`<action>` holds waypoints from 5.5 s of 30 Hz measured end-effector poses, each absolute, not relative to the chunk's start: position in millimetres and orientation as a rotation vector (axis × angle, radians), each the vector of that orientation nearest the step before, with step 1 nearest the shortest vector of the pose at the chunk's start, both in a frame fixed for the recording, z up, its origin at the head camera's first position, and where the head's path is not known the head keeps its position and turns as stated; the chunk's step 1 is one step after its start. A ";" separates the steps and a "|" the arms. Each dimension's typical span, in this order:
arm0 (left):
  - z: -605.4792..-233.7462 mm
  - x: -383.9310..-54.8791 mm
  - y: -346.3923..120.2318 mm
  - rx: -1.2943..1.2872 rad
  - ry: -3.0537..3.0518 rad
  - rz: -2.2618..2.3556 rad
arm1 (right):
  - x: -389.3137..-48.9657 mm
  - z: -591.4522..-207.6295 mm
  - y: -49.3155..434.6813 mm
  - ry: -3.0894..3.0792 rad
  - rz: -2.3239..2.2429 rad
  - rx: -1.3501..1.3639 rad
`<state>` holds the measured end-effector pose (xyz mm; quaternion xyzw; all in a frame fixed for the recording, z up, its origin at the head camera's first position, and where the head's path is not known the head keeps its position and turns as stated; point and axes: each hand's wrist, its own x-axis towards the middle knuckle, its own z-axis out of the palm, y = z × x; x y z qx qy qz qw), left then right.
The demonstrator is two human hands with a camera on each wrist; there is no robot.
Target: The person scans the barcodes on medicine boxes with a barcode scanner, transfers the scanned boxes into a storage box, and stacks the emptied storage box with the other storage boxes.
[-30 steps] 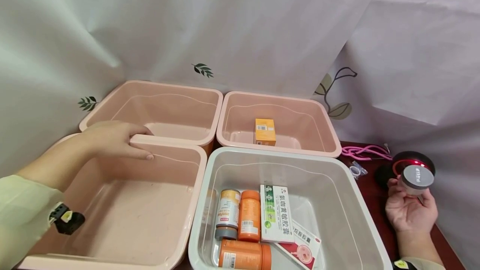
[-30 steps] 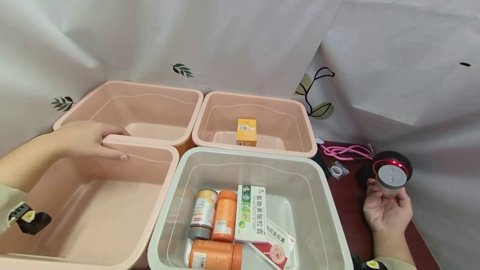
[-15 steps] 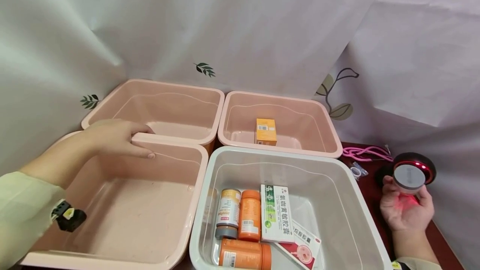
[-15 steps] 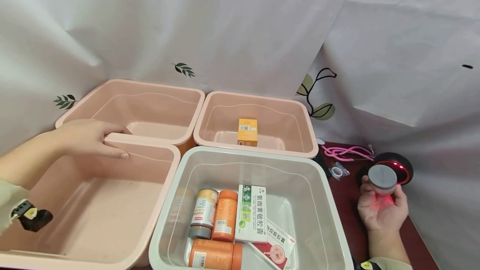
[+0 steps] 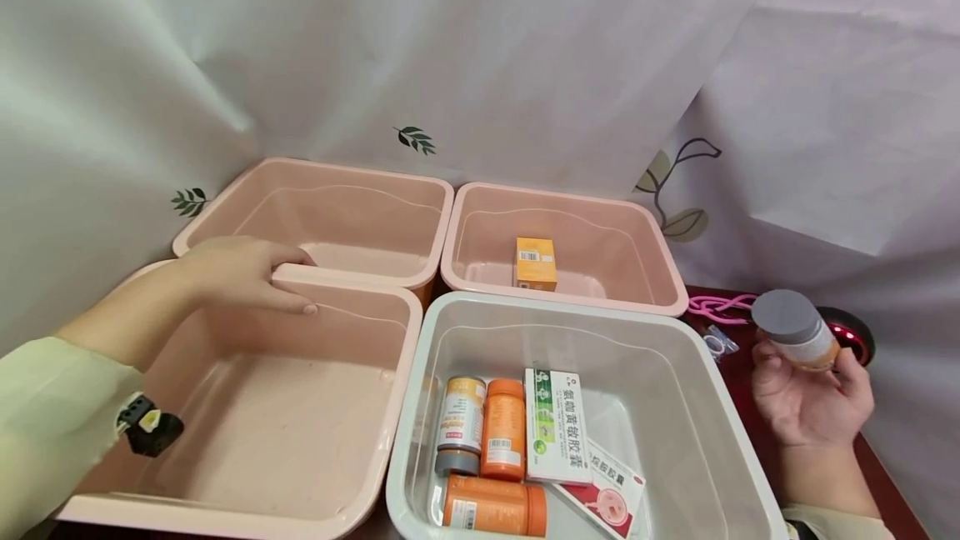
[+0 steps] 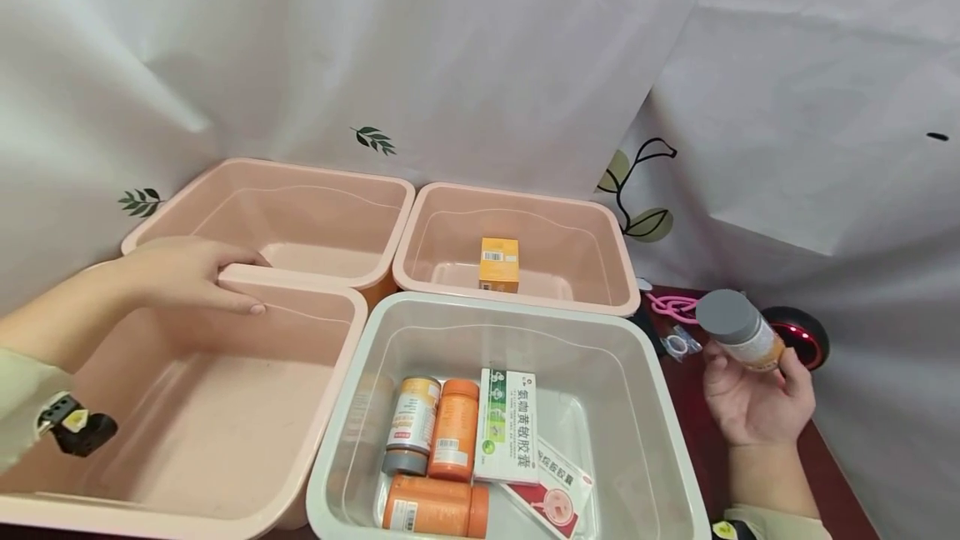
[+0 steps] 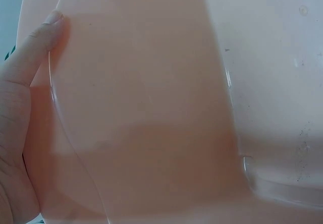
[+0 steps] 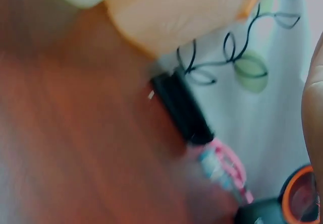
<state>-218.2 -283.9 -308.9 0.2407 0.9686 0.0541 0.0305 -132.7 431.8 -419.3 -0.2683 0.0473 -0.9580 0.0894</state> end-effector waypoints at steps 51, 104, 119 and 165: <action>-310.9 -224.1 -264.8 0.724 2.961 0.205 | -226.6 -187.2 115.0 2.825 -1.116 -0.797; -311.3 -234.2 -261.3 0.776 2.955 0.228 | -141.2 -349.1 118.0 2.582 0.309 -1.065; -312.3 -235.1 -261.6 0.775 2.945 0.235 | -158.4 -334.2 126.4 2.520 -0.150 -1.021; -309.4 -229.8 -261.1 0.776 2.945 0.242 | -141.9 -244.9 183.1 2.182 -0.373 -1.671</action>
